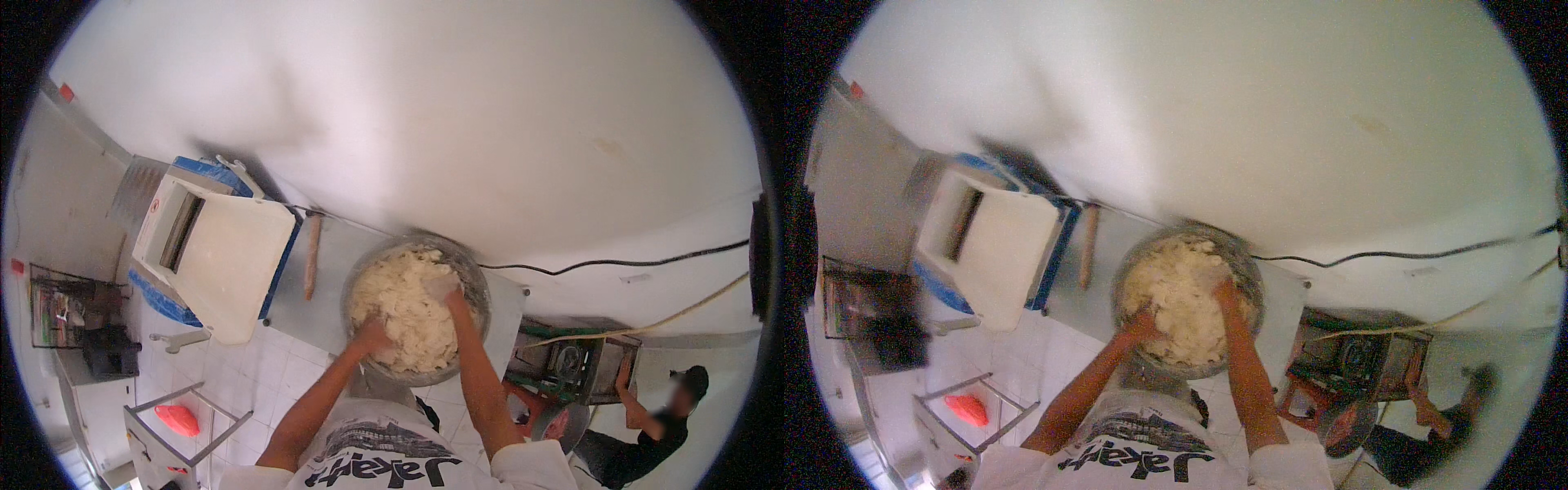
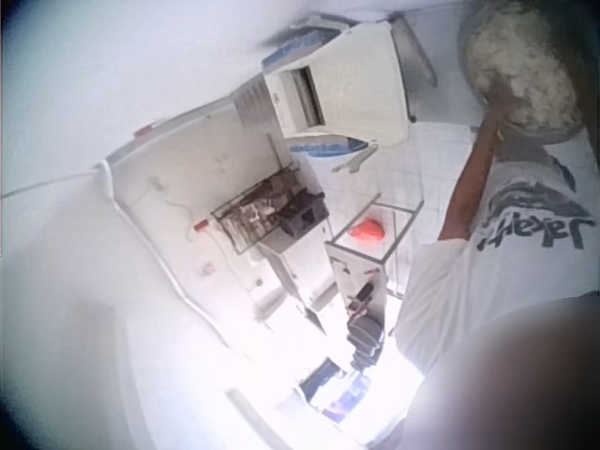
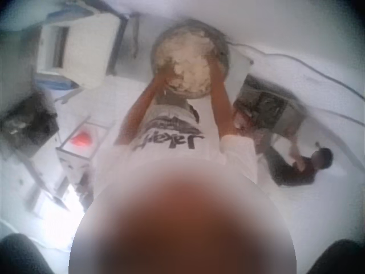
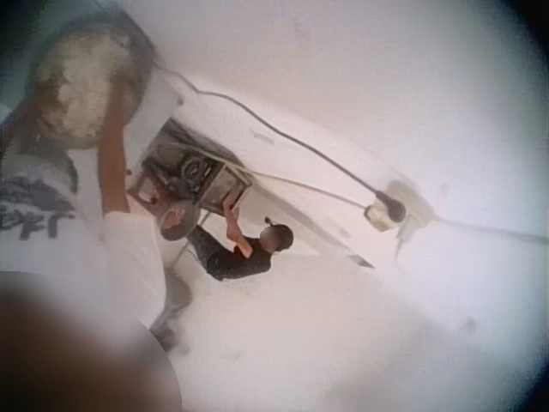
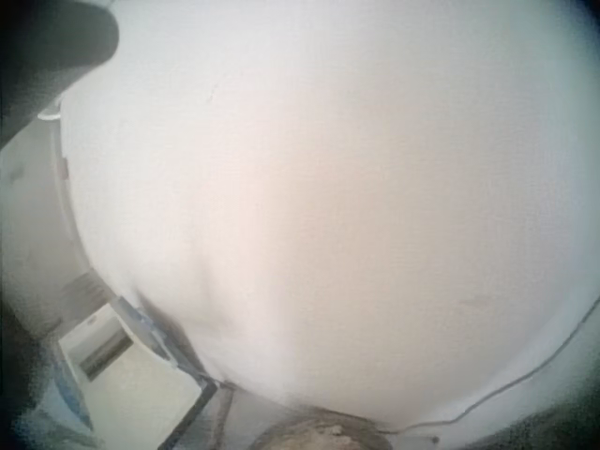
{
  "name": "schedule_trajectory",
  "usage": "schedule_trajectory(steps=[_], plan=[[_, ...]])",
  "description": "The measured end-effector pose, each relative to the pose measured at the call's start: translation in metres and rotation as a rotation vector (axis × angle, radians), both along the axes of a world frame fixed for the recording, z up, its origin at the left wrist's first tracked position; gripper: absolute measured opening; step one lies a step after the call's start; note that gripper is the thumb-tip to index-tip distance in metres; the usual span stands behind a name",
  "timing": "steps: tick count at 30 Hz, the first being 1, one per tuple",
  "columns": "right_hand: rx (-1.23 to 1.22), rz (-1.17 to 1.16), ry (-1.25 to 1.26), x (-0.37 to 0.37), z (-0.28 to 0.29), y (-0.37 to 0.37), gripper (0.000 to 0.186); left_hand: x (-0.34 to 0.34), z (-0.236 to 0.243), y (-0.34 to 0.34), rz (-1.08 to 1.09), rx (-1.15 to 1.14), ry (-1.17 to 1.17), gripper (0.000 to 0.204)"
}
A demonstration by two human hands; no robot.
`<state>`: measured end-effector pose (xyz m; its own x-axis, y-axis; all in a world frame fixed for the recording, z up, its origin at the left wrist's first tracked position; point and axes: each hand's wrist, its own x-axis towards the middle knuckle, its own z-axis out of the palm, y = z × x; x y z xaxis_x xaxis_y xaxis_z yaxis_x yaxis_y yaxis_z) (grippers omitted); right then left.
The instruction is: The person kneads a large mass of dough in a metal bowl using both hands, repeatedly folding and pressing the mixture. A coworker operates a meat grinder nearby, but the camera wearer focuses solely on the dough.
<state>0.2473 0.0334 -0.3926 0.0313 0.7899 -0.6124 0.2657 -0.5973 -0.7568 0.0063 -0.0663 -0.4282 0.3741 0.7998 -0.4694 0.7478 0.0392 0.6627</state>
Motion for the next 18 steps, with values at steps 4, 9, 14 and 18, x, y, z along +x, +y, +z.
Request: schedule_trajectory(steps=[4, 9, 14, 18], plan=[[0.128, 0.026, -0.062, -0.016, -0.039, -0.113, 0.076, -0.007, 0.026, 0.03, -0.259, 0.0, 0.066, 0.042], [0.117, -0.103, 0.333, -0.01, 0.01, -0.137, 0.077, -0.017, 0.076, 0.054, -0.099, 0.137, -0.045, 0.038], [0.16, -0.389, 0.961, -0.007, 0.107, -0.114, 0.078, 0.001, 0.15, 0.051, 0.193, -0.148, -0.426, 0.044], [0.272, -0.502, 1.181, -0.022, 0.153, -0.102, 0.082, 0.02, 0.16, 0.029, 0.161, -0.635, -0.766, 0.054]])
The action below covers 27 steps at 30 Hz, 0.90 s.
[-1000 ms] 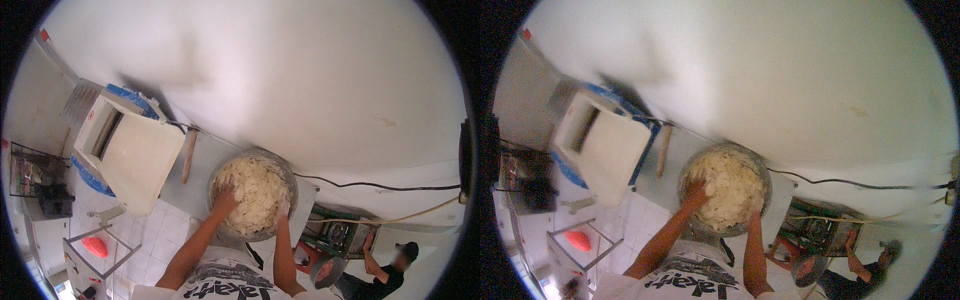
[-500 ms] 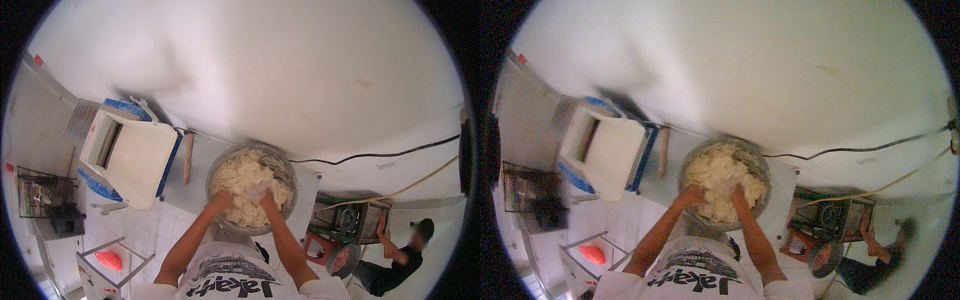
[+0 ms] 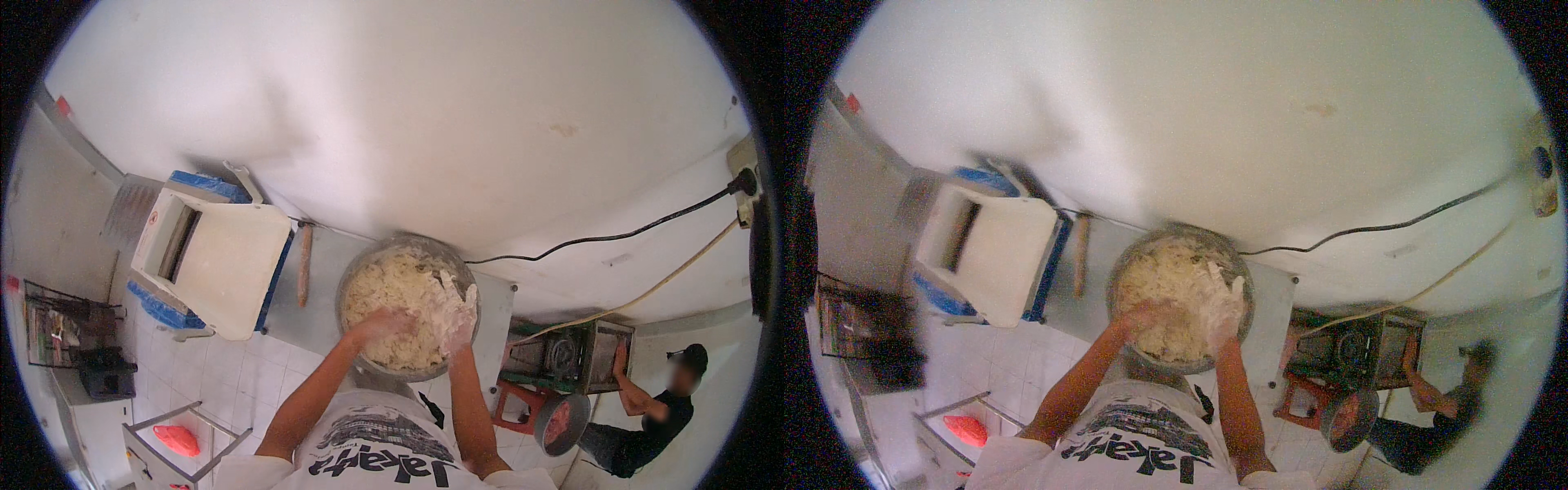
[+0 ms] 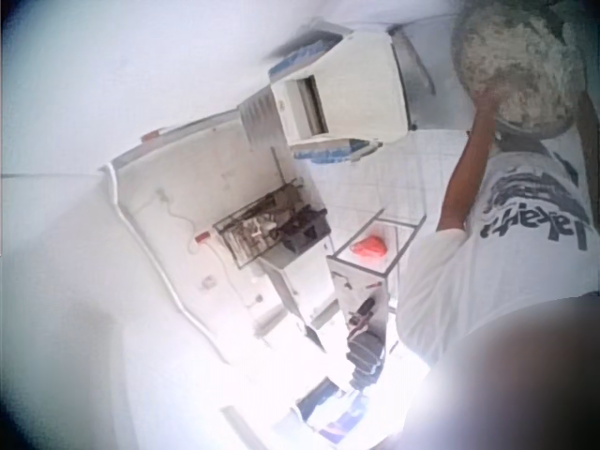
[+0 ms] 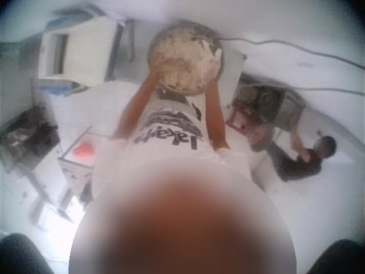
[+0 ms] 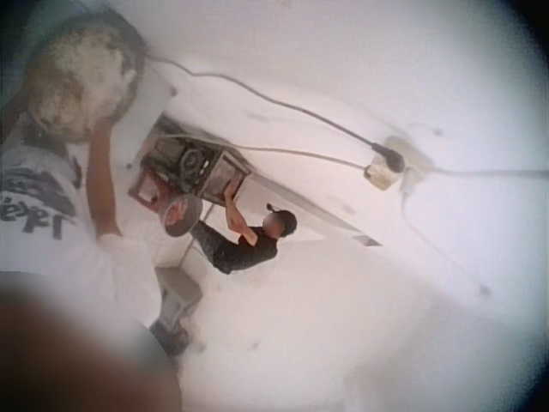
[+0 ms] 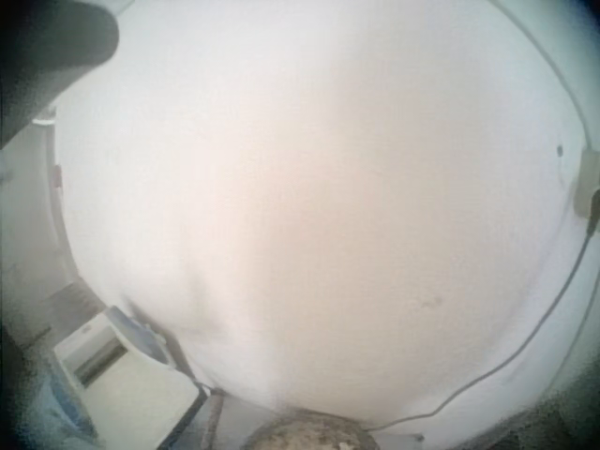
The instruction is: The person kneads a large mass of dough in a metal bowl using both hands, repeatedly folding and pressing the mixture. A coworker operates a meat grinder nearby, but the camera wearer focuses solely on the dough.
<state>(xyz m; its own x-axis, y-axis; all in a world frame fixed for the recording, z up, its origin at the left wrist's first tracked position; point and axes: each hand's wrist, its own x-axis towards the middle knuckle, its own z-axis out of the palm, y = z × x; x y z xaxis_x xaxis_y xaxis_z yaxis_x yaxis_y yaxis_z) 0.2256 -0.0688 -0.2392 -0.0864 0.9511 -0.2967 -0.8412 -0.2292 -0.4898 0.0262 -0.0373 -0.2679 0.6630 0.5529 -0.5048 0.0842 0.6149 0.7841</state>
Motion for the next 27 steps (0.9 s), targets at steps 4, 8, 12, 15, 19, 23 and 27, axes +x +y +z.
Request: schedule_trajectory(steps=[4, 8, 12, 15, 19, 23, 27], plan=[[-0.046, -0.102, 0.144, -0.014, 0.001, 0.013, 0.087, 0.039, -0.041, -0.028, 0.005, -0.279, -0.103, 0.058], [0.087, -0.136, -0.03, -0.017, -0.044, 0.017, 0.082, 0.069, -0.059, -0.034, 0.404, -0.193, -0.138, 0.054], [0.129, -0.075, -0.246, -0.037, -0.072, 0.009, 0.08, 0.06, -0.083, -0.021, 0.592, -0.158, -0.016, 0.041], [0.095, -0.019, -0.282, -0.04, -0.082, -0.01, 0.08, 0.043, -0.088, -0.002, 0.775, -0.088, 0.102, 0.027], [0.055, -0.01, -0.058, -0.016, -0.045, -0.011, 0.079, 0.005, -0.062, 0.045, 0.596, 0.298, 0.393, 0.017], [-0.029, -0.139, 0.284, -0.004, -0.011, 0.009, 0.084, -0.03, -0.083, 0.056, 0.126, 1.177, 0.804, 0.015], [-0.089, -0.236, 0.252, 0.021, -0.027, 0.013, 0.085, 0.014, -0.041, 0.033, -0.053, 1.12, 0.877, 0.025]])
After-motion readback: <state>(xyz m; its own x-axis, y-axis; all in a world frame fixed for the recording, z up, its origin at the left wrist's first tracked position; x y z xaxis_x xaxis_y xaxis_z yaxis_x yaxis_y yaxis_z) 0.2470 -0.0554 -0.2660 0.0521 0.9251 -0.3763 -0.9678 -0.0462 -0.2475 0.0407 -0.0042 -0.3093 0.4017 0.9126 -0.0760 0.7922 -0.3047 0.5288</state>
